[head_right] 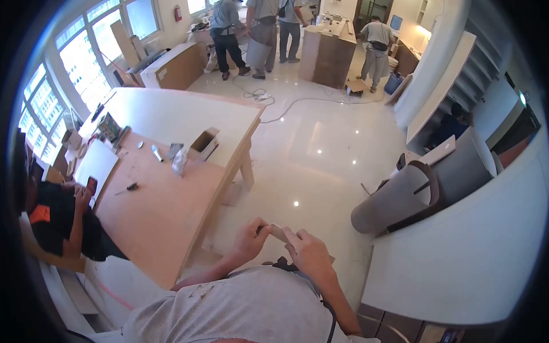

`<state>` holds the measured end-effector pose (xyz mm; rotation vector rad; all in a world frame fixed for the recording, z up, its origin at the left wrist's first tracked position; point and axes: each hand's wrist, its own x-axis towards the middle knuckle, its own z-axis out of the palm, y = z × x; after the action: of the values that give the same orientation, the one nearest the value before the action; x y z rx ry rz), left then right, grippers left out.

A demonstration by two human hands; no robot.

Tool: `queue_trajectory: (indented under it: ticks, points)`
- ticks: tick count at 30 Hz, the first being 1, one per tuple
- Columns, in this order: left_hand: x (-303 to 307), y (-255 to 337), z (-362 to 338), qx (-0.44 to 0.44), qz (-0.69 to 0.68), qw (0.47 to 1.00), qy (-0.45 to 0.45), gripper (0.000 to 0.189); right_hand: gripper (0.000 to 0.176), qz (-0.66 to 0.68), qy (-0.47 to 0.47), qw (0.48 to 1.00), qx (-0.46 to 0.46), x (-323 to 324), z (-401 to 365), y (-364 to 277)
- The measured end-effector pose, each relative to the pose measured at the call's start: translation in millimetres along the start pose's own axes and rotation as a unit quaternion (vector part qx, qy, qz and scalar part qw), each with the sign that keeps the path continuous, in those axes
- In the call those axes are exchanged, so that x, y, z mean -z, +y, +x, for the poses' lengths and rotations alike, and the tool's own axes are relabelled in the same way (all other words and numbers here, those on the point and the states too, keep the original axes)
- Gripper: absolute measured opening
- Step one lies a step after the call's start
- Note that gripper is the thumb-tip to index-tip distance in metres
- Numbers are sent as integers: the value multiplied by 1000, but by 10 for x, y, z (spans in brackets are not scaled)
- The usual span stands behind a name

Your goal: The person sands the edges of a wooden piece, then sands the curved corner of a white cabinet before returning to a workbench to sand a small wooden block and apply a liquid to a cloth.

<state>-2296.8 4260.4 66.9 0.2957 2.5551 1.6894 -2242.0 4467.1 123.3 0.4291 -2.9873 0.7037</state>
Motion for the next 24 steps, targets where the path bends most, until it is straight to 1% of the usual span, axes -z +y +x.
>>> queue_trajectory:
  ticks: [1,2,4,5,6,7,8,9,10,11,12,13,14,15,16,17,18,19,20,22,23,24]
  points:
    - [-71,22,313,-66,77,995,27,21,48,3,2,1000,0,71,241,198]
    - [-144,24,633,-65,81,994,27,21,48,-2,11,1000,14,128,488,430]
    - [-331,-7,1297,-16,20,1000,-12,25,48,-6,21,999,33,197,1037,934]
    - [-477,-89,1622,-12,20,1000,-7,25,49,21,24,999,43,226,1311,1221]
    - [-617,-214,1961,34,-125,991,-6,25,49,49,27,997,53,248,1579,1499]
    - [-731,-315,2279,78,-268,960,-4,26,49,51,23,997,58,246,1842,1767]
    - [-797,-383,2590,76,-268,960,4,26,48,57,15,996,66,259,2153,2050]
    - [-825,-400,2868,55,-137,989,6,23,48,62,7,995,73,333,2456,2312]
    - [-845,-387,3196,32,1,999,6,20,48,64,10,995,79,423,2796,2535]
    - [-875,-250,3426,38,7,999,4,20,48,90,-1,991,98,497,3059,2699]
    - [-914,-64,3658,60,-85,994,24,17,49,112,-12,987,118,594,3343,2865]
    - [-964,71,3893,81,-177,980,45,14,49,114,-14,986,118,700,3622,2981]
    - [-980,114,4137,84,-177,980,46,14,51,99,-34,983,152,799,3917,3072]
    - [-957,116,4385,98,-124,985,74,12,52,82,-51,977,188,876,4216,3178]
    - [-939,104,4647,112,-70,986,103,10,52,82,-52,977,189,907,4508,3291]
    - [-943,78,4906,115,-69,986,103,10,54,66,-53,972,219,897,4782,3393]
    - [-952,16,5148,116,-108,978,134,14,55,52,-56,966,248,869,5036,3504]
    - [-970,-49,5411,116,-148,968,166,17,55,56,-59,965,248,864,5307,3628]
    - [-984,-112,5690,121,-176,963,167,17,54,55,-69,965,246,864,5594,3749]
    - [-957,-245,6321,123,-188,957,184,16,52,51,-76,965,247,836,6225,4032]
    - [-923,-323,6627,127,-200,951,197,17,51,84,-90,971,205,827,6514,4230]
    - [-887,-433,6983,103,-199,956,189,18,50,114,-106,974,162,830,6809,4453]
